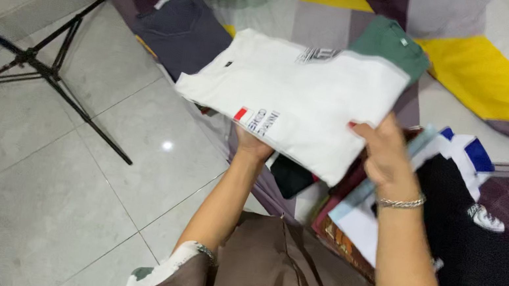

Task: The person folds various shirts and garments by hand on a bed, arranging them into neat stacks. The person handles t-shirts, polo shirts, and patterned tops, folding each item and placing it into organized piles.

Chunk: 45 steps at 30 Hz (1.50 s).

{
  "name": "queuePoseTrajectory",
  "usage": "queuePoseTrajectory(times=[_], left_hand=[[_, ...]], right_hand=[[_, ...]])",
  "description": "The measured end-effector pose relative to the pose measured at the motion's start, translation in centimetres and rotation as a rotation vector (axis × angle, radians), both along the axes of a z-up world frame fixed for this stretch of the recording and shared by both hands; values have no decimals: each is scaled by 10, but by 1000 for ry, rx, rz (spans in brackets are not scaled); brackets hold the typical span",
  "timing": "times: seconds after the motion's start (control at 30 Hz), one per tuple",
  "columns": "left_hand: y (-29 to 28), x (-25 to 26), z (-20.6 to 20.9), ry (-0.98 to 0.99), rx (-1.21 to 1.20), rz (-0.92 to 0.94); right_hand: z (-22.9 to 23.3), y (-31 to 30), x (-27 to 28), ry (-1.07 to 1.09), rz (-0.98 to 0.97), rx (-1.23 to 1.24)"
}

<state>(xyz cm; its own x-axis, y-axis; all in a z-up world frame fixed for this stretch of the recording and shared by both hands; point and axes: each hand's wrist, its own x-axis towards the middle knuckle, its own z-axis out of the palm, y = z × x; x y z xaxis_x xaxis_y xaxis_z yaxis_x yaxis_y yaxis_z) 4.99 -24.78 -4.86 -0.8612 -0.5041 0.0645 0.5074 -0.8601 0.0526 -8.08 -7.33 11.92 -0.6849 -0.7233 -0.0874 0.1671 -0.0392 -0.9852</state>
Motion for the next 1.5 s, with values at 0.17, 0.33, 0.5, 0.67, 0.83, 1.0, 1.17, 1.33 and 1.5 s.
queuePoseTrajectory(times=[0.17,0.33,0.5,0.67,0.83,1.0,1.17,1.33,1.5], left_hand=[[-53,25,-32,-243,20,33],[-136,49,-76,-493,76,155],[-259,53,-81,-545,-7,187],[-400,53,-68,-562,-122,195],[-447,84,-121,-659,-54,209],[-434,89,-206,-913,-152,356],[-446,83,-227,-868,-191,545],[-437,75,-205,-883,-233,576],[-435,56,-189,-724,-397,556]], right_hand=[[-79,-32,14,13,181,311],[-125,-71,28,-189,200,489],[-177,-161,33,-229,189,495],[-237,-264,38,-398,207,265],[-315,-343,40,-508,206,271],[-349,-359,17,-590,195,444],[-354,-369,0,-422,65,423],[-362,-355,3,-306,72,256],[-391,-333,-14,-356,13,191]])
